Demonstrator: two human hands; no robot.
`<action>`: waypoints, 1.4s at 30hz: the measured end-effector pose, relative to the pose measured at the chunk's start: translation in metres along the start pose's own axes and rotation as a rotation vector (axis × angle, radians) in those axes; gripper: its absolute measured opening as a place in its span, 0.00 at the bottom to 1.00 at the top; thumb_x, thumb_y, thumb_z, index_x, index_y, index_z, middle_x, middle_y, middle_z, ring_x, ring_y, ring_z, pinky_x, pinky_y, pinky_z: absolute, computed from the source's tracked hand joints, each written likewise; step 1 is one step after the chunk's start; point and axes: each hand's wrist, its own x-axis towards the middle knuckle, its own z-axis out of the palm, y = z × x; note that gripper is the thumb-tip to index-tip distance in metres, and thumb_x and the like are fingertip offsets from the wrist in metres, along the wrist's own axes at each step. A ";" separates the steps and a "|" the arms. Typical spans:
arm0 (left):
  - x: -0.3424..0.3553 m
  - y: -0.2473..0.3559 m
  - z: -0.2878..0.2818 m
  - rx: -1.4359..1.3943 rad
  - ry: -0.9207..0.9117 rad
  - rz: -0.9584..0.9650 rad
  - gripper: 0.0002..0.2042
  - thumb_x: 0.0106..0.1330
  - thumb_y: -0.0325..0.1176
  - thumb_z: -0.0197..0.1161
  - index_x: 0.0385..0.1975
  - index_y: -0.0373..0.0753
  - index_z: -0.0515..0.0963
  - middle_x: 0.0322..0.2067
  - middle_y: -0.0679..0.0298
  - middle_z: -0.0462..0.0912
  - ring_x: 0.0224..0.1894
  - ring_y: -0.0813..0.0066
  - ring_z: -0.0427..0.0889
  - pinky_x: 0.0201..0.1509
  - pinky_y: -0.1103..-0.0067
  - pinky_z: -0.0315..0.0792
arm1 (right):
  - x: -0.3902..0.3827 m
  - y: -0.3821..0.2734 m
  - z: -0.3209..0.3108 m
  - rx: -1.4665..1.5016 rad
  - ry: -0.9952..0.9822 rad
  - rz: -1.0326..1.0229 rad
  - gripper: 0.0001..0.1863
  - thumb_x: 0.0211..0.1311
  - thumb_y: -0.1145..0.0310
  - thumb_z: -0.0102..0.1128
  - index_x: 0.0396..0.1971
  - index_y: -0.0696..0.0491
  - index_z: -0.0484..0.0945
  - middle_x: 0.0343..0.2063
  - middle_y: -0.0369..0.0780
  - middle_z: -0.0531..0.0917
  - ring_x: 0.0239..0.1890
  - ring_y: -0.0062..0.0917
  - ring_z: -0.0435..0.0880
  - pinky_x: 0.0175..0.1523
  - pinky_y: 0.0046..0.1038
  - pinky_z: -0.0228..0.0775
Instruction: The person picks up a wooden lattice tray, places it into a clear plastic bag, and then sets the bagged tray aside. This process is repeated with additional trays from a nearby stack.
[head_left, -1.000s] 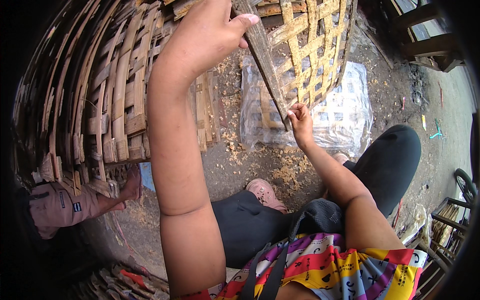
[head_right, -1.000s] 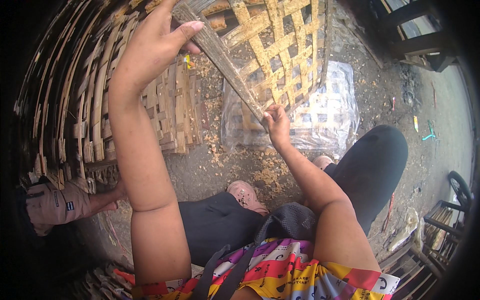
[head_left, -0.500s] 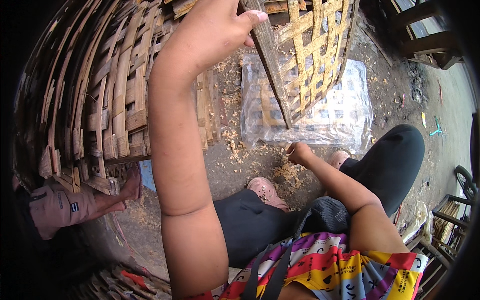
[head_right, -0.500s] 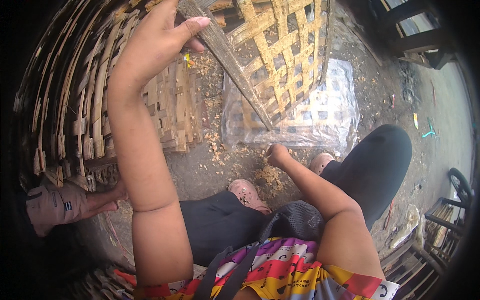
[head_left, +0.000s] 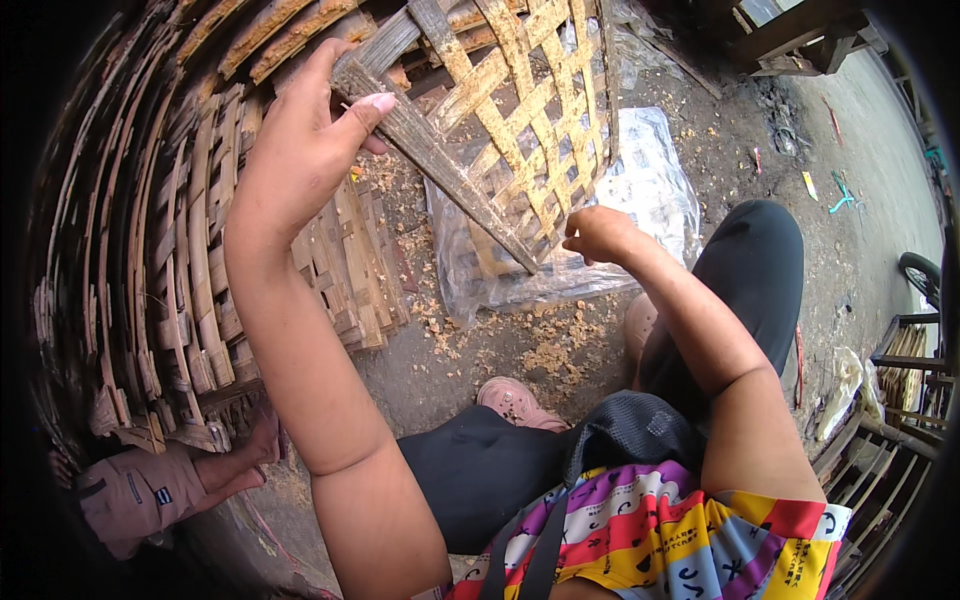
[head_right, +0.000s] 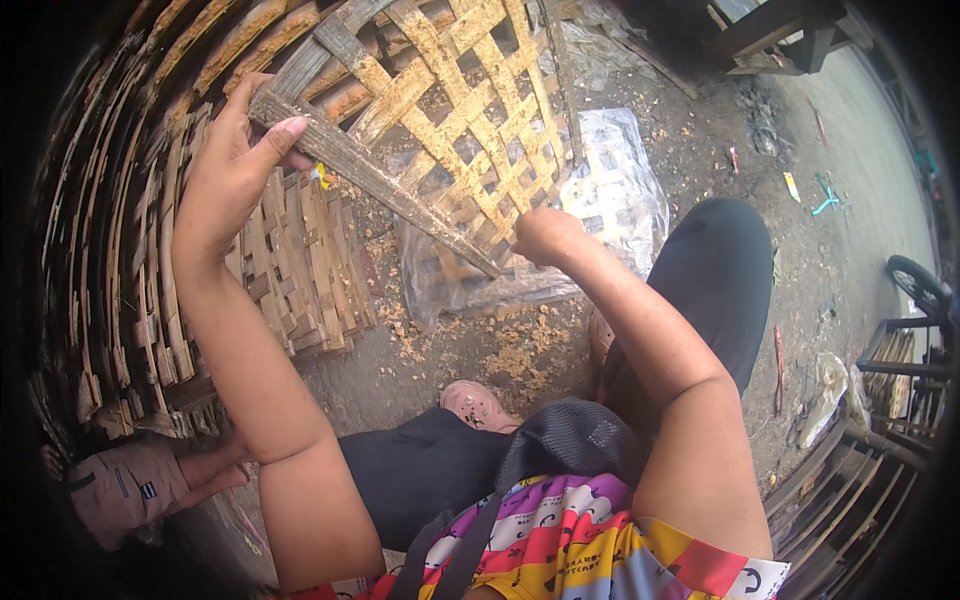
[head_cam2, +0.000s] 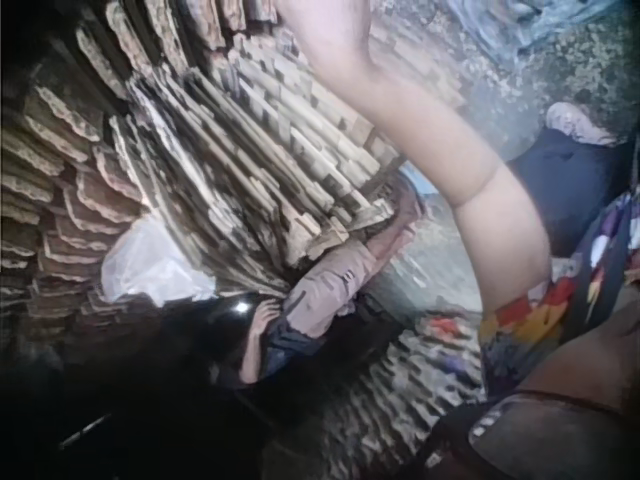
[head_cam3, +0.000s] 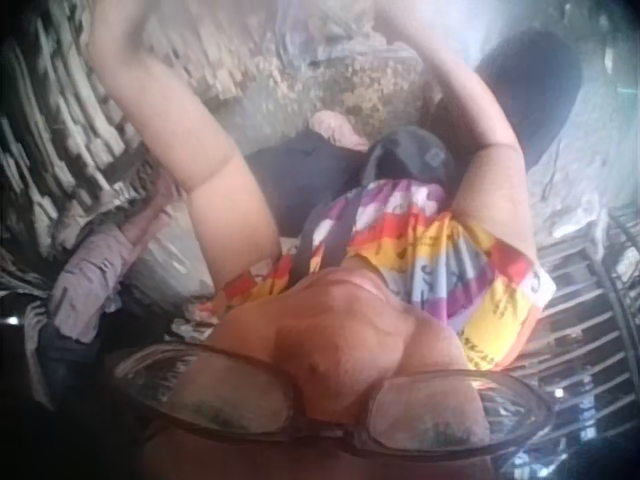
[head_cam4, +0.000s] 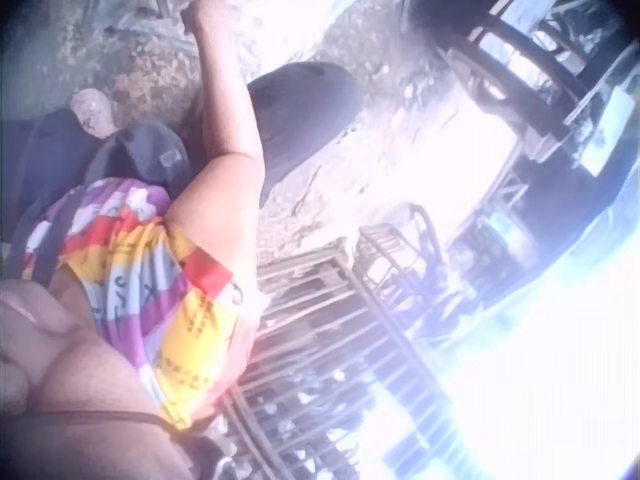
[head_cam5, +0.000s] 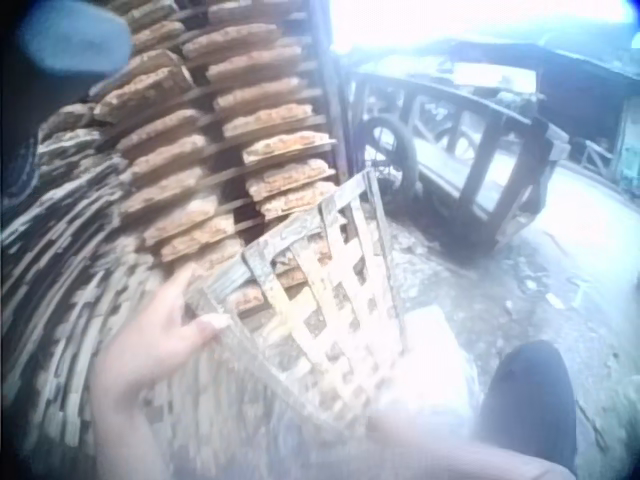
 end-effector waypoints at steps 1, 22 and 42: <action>0.000 0.004 0.002 0.035 -0.001 -0.014 0.28 0.65 0.33 0.64 0.63 0.29 0.63 0.41 0.54 0.81 0.30 0.75 0.82 0.38 0.77 0.74 | -0.007 0.005 -0.030 -0.012 0.096 -0.007 0.16 0.63 0.56 0.59 0.43 0.50 0.82 0.26 0.39 0.87 0.42 0.31 0.85 0.49 0.33 0.74; -0.016 0.036 0.002 0.004 -0.062 -0.148 0.20 0.63 0.28 0.64 0.52 0.30 0.67 0.39 0.59 0.80 0.40 0.78 0.77 0.48 0.80 0.70 | 0.109 0.115 -0.160 0.469 0.850 -0.201 0.27 0.63 0.45 0.59 0.50 0.52 0.76 0.48 0.45 0.82 0.53 0.36 0.79 0.57 0.37 0.70; -0.008 0.073 0.025 0.153 -0.109 -0.006 0.20 0.60 0.28 0.65 0.50 0.31 0.68 0.36 0.55 0.81 0.38 0.74 0.78 0.47 0.78 0.70 | 0.106 0.138 -0.146 0.464 0.834 -0.305 0.27 0.62 0.66 0.65 0.57 0.58 0.65 0.48 0.47 0.78 0.47 0.31 0.79 0.53 0.33 0.71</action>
